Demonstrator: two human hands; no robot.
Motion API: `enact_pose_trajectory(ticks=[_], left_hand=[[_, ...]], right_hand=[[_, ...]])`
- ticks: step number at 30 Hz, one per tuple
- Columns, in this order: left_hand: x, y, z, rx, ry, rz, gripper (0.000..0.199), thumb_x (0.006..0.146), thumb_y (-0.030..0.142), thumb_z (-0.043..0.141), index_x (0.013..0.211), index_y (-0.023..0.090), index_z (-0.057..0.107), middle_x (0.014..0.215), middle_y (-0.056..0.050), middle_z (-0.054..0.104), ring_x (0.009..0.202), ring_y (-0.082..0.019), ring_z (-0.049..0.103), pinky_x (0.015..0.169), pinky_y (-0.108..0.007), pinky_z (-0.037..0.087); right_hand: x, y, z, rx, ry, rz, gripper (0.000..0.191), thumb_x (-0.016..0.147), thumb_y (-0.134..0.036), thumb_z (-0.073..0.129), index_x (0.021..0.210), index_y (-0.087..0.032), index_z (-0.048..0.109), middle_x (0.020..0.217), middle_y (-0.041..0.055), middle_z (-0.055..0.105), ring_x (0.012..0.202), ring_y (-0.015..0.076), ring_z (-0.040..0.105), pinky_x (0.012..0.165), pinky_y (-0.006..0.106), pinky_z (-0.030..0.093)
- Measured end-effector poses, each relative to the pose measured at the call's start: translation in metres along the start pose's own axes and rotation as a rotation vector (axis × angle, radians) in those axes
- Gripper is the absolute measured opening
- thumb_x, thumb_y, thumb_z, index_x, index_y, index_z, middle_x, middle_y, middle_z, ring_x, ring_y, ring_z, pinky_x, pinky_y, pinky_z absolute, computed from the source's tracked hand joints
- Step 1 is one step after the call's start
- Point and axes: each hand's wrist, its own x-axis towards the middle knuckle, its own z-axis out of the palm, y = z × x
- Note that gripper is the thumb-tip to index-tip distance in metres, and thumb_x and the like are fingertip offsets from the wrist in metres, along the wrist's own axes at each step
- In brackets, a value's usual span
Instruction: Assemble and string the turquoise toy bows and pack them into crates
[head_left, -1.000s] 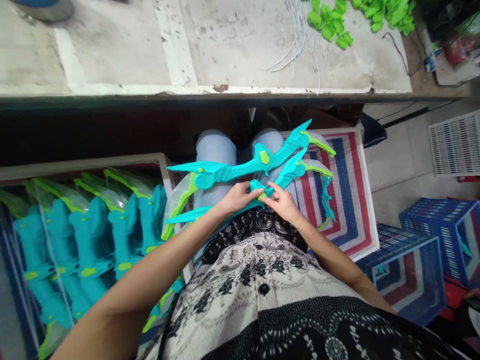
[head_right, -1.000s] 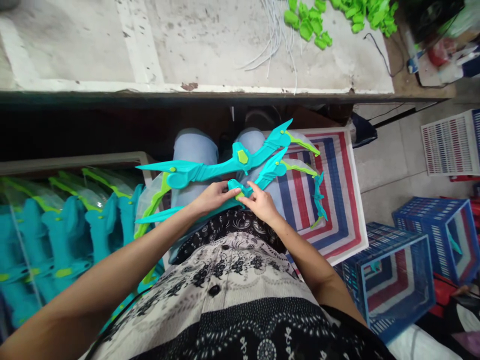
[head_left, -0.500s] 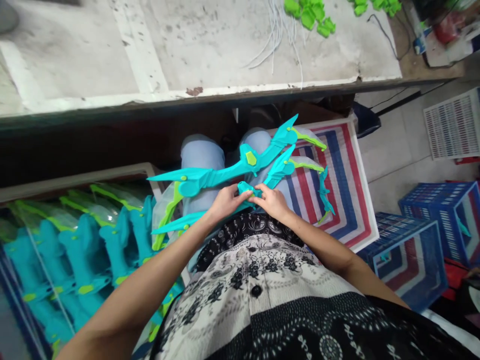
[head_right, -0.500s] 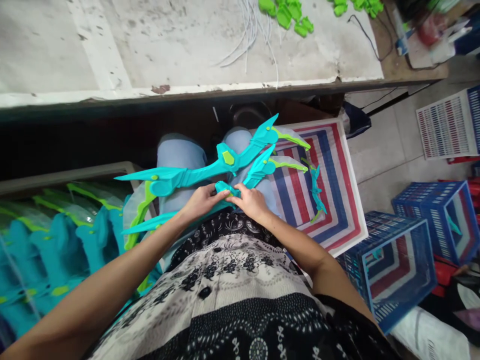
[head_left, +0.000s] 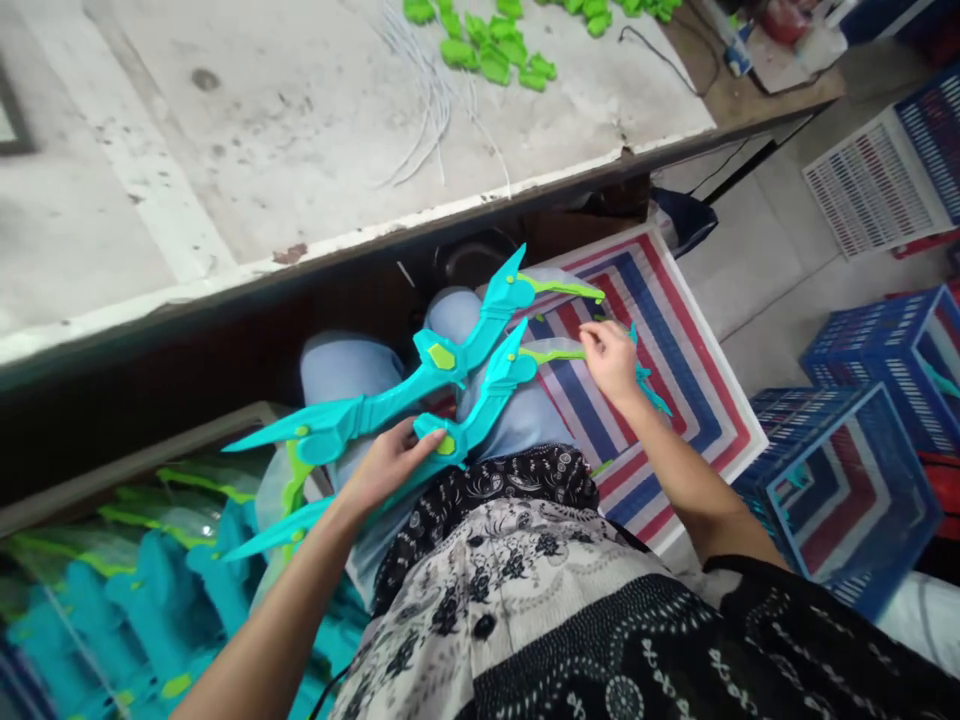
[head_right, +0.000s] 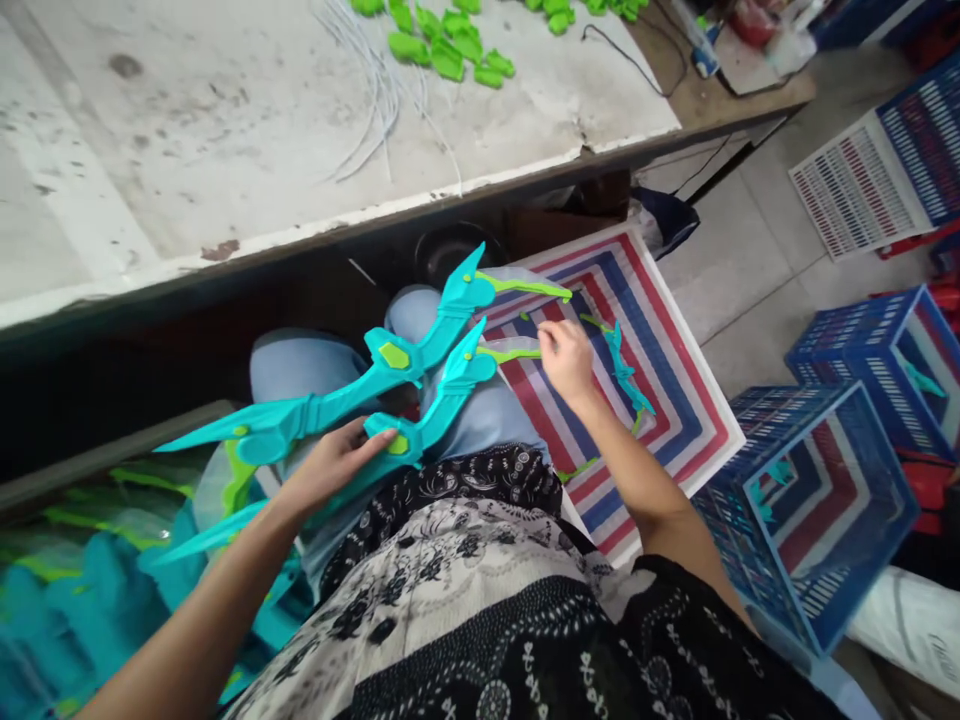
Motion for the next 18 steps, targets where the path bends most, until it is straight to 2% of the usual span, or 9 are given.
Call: enact_pose_trajectory(ticks=[2, 4, 6, 8, 10, 12, 14, 16, 18], left_hand=[[-0.003, 0.004, 0.003, 0.105, 0.037, -0.055, 0.06, 0.07, 0.078, 0.052, 0.084, 0.019, 0.06, 0.069, -0.005, 0.063, 0.07, -0.027, 0.061, 0.065, -0.035, 0.047], [-0.011, 0.009, 0.01, 0.165, 0.174, -0.092, 0.059, 0.071, 0.07, 0.056, 0.098, 0.017, 0.062, 0.071, -0.007, 0.065, 0.074, -0.03, 0.064, 0.067, -0.037, 0.048], [-0.027, 0.015, 0.022, 0.113, 0.391, -0.057, 0.058, 0.073, 0.061, 0.061, 0.11, 0.017, 0.061, 0.09, -0.012, 0.07, 0.092, -0.033, 0.066, 0.075, -0.039, 0.051], [-0.047, 0.02, 0.035, -0.079, 0.52, -0.059, 0.047, 0.077, 0.054, 0.063, 0.105, 0.016, 0.064, 0.103, -0.014, 0.07, 0.099, -0.03, 0.066, 0.079, -0.037, 0.054], [-0.064, 0.023, 0.047, -0.44, 0.406, -0.239, 0.037, 0.08, 0.048, 0.066, 0.097, 0.015, 0.066, 0.098, -0.013, 0.072, 0.087, -0.026, 0.068, 0.068, -0.032, 0.056], [-0.073, 0.022, 0.056, -0.894, 0.174, -0.489, 0.029, 0.084, 0.039, 0.068, 0.097, 0.013, 0.066, 0.094, -0.013, 0.073, 0.076, -0.021, 0.069, 0.058, -0.027, 0.055], [-0.071, 0.017, 0.063, -1.256, 0.032, -0.642, 0.021, 0.091, 0.032, 0.063, 0.095, 0.011, 0.065, 0.09, -0.014, 0.073, 0.072, -0.018, 0.07, 0.057, -0.022, 0.056], [-0.061, 0.009, 0.07, -1.442, 0.055, -0.656, 0.024, 0.094, 0.029, 0.06, 0.081, 0.01, 0.064, 0.075, -0.011, 0.071, 0.059, -0.012, 0.065, 0.052, -0.017, 0.053], [-0.047, 0.0, 0.076, -1.49, 0.177, -0.541, 0.027, 0.09, 0.031, 0.067, 0.073, 0.011, 0.063, 0.063, -0.005, 0.065, 0.049, -0.009, 0.057, 0.045, -0.015, 0.047]], right_hand=[[0.012, 0.01, -0.006, -0.038, 0.014, -0.134, 0.023, 0.092, -0.025, 0.051, 0.094, -0.019, 0.072, 0.096, 0.0113, 0.071, 0.096, 0.0256, 0.062, 0.09, 0.042, 0.049], [0.021, 0.002, 0.0, -0.02, -0.073, -0.313, 0.024, 0.093, -0.023, 0.049, 0.096, -0.02, 0.072, 0.096, 0.0107, 0.07, 0.098, 0.0251, 0.06, 0.093, 0.043, 0.048], [0.028, -0.019, 0.015, 0.01, -0.189, -0.473, 0.026, 0.096, -0.022, 0.047, 0.1, -0.019, 0.072, 0.1, 0.0106, 0.069, 0.103, 0.0244, 0.059, 0.096, 0.042, 0.048], [0.035, -0.046, 0.039, 0.015, -0.31, -0.588, 0.027, 0.096, -0.023, 0.049, 0.111, -0.018, 0.07, 0.114, 0.0122, 0.067, 0.115, 0.0259, 0.054, 0.105, 0.045, 0.044], [0.041, -0.073, 0.068, -0.019, -0.454, -0.685, 0.037, 0.093, -0.026, 0.057, 0.129, -0.017, 0.063, 0.134, 0.0143, 0.058, 0.131, 0.0296, 0.044, 0.115, 0.051, 0.034], [0.045, -0.096, 0.094, -0.097, -0.597, -0.742, 0.06, 0.086, -0.024, 0.068, 0.142, -0.017, 0.052, 0.149, 0.0179, 0.044, 0.138, 0.0342, 0.037, 0.117, 0.057, 0.027], [0.045, -0.113, 0.113, -0.188, -0.686, -0.729, 0.073, 0.08, -0.017, 0.072, 0.147, -0.016, 0.046, 0.152, 0.0224, 0.036, 0.133, 0.0365, 0.043, 0.113, 0.058, 0.032], [0.043, -0.125, 0.12, -0.245, -0.712, -0.682, 0.074, 0.077, -0.009, 0.07, 0.147, -0.016, 0.046, 0.151, 0.0245, 0.035, 0.124, 0.0354, 0.051, 0.105, 0.054, 0.041], [0.041, -0.132, 0.118, -0.245, -0.728, -0.653, 0.071, 0.077, -0.008, 0.069, 0.144, -0.018, 0.05, 0.149, 0.0233, 0.036, 0.12, 0.0338, 0.054, 0.101, 0.05, 0.046]])
